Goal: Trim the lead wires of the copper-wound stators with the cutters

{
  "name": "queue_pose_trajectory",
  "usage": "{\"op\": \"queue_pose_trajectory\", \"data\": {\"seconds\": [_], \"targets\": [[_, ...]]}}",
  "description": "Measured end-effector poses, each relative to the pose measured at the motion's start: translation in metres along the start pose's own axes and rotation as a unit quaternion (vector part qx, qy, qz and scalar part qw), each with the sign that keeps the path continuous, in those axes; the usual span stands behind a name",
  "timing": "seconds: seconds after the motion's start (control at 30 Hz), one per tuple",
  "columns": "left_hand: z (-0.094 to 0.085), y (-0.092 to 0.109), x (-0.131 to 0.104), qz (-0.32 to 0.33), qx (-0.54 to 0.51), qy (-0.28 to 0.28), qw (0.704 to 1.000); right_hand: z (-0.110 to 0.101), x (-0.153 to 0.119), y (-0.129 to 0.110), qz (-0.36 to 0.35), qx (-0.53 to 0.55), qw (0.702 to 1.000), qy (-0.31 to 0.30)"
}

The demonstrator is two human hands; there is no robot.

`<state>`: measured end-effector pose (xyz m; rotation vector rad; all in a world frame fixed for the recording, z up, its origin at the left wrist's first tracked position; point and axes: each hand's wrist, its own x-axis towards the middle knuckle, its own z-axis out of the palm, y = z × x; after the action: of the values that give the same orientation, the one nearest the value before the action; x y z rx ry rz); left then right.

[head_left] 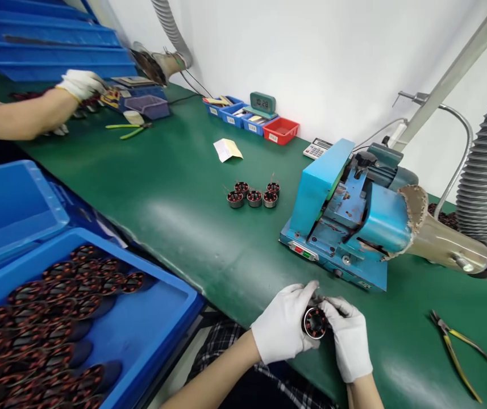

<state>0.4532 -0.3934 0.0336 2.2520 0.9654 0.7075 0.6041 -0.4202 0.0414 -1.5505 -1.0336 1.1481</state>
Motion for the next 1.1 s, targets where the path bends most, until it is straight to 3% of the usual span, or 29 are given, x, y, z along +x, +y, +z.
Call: {"op": "queue_pose_trajectory", "data": {"seconds": [0.07,0.13,0.2,0.23,0.3,0.37,0.4,0.47,0.53,0.6,0.67,0.73,0.8,0.87,0.9,0.97,1.1], "targets": [[-0.002,0.004,0.000,-0.010,0.002,0.001,1.000,-0.011,-0.002,0.002,0.021,0.117,0.991,0.068],[-0.003,0.006,0.001,-0.020,0.000,0.003,1.000,-0.026,-0.002,-0.001,0.021,0.259,0.951,0.170],[-0.004,0.006,0.002,-0.029,-0.006,0.002,1.000,-0.036,-0.002,-0.005,0.028,0.296,0.928,0.225],[-0.004,0.006,0.002,-0.029,-0.013,0.001,1.000,-0.037,-0.002,-0.007,0.047,0.265,0.940,0.211],[-0.005,0.003,0.003,-0.016,-0.031,-0.010,0.999,-0.030,-0.003,-0.006,0.093,0.167,0.975,0.116],[-0.005,0.000,0.003,0.000,-0.042,-0.025,0.999,-0.014,-0.004,-0.004,0.095,0.086,0.991,0.036],[-0.004,-0.001,0.003,0.000,-0.041,-0.030,0.999,-0.006,-0.005,-0.003,0.084,0.068,0.994,0.029],[-0.003,-0.001,0.003,-0.012,-0.031,-0.031,0.999,0.005,-0.006,-0.006,0.069,0.074,0.993,0.062],[-0.002,0.002,0.003,-0.030,-0.019,-0.019,0.999,0.002,-0.007,-0.014,0.061,0.139,0.983,0.104],[-0.001,0.005,0.003,-0.043,-0.013,-0.002,0.999,-0.015,-0.008,-0.023,0.018,0.236,0.959,0.154],[-0.001,0.006,0.004,-0.048,-0.013,0.015,0.999,-0.036,-0.010,-0.028,-0.034,0.261,0.943,0.202],[-0.003,0.005,0.004,-0.030,-0.023,0.019,0.999,-0.050,-0.012,-0.024,-0.026,0.161,0.970,0.178],[-0.007,0.002,0.005,0.005,-0.041,-0.006,0.999,-0.052,-0.016,-0.013,0.011,0.014,0.998,0.058],[-0.011,-0.002,0.005,0.031,-0.059,-0.048,0.997,-0.044,-0.020,0.000,0.000,-0.074,0.996,-0.047],[-0.013,-0.003,0.005,0.034,-0.064,-0.064,0.995,-0.037,-0.022,0.006,-0.023,-0.091,0.994,-0.064],[-0.012,-0.004,0.005,0.027,-0.063,-0.067,0.995,-0.025,-0.026,0.012,-0.065,-0.112,0.991,-0.037],[-0.006,0.000,0.003,0.000,-0.047,-0.017,0.999,-0.011,-0.040,0.012,-0.111,-0.199,0.972,0.050]]}}
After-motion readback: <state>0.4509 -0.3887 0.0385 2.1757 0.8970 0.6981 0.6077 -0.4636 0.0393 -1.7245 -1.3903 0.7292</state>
